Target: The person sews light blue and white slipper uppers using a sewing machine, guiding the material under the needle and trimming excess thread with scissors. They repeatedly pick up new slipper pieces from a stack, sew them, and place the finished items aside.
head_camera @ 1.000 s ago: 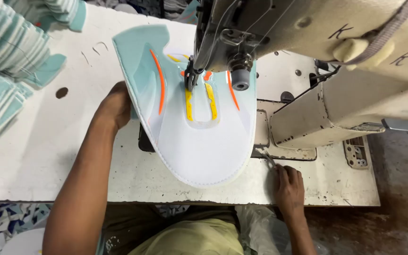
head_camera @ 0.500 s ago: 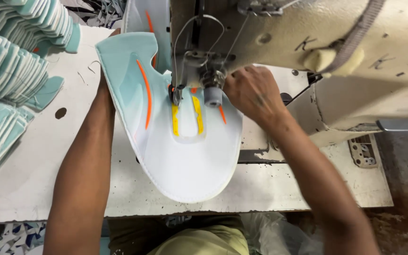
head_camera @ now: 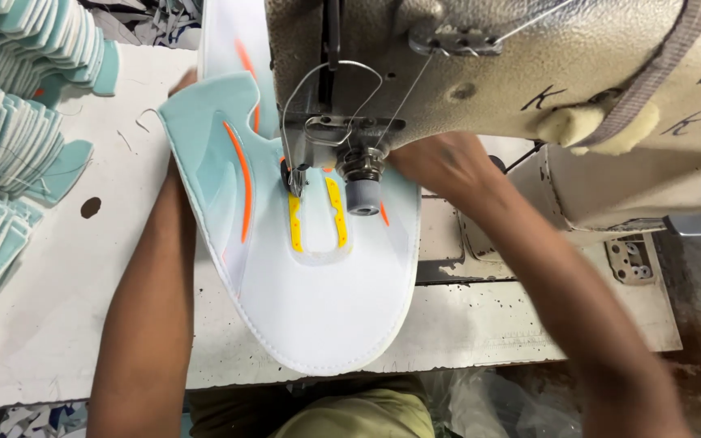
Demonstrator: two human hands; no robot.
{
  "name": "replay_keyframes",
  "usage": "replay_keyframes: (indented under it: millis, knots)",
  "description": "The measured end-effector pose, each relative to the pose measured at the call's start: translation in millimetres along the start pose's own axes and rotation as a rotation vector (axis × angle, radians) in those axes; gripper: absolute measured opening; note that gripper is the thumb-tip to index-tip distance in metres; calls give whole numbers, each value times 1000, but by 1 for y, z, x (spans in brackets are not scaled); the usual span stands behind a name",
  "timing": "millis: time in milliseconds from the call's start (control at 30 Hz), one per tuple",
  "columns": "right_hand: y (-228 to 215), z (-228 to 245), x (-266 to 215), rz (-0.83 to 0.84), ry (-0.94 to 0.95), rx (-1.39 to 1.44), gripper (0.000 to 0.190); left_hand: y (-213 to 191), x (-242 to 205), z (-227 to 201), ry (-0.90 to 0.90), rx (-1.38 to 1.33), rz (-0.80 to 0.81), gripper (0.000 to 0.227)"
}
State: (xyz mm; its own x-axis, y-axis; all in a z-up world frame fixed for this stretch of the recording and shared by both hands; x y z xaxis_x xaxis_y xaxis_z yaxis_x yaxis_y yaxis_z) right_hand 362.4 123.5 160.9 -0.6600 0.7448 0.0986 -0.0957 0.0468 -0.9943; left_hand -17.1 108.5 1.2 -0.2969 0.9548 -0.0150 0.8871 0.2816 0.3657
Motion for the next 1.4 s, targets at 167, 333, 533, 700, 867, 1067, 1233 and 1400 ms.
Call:
replay_keyframes:
  millis: [167,333,533,700,867,1067,1233,1400]
  knots:
    - [63,9,-150,-393,348,181,33,8,-27,-7,-21,491,-117,32]
    - [150,14,-217,-380,583,84,34,-18,-47,17,-16,745,-453,39]
    - [114,20,-249,-502,494,-371,51,-102,-114,194,404,794,-218,35]
    - [9,-30,-318,-982,415,5,10,24,-408,179,501,942,266,50]
    - [-80,-108,-323,-1024,418,-211,37,284,-363,25,679,960,579,72]
    - [-122,-147,-317,-968,321,-306,52,429,-303,21,788,990,583,99]
    - [-135,-154,-316,-904,246,-416,53,465,-290,7,955,1117,479,112]
    - [-116,-162,-305,-895,317,-219,56,464,-296,2,871,1143,470,103]
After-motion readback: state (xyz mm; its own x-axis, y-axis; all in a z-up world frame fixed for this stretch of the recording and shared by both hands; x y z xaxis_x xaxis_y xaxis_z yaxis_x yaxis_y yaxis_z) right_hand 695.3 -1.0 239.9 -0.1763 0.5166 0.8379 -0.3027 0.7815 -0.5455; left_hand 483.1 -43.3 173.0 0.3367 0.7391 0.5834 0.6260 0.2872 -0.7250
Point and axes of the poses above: each hand's wrist, its own x-axis towards the middle knuckle, its own y-axis out of the palm, z = x × y, the point moved 1 cm from there along x, towards the middle knuckle, and after that the axes turned 3 degrees about x, right-handed, at the moved point
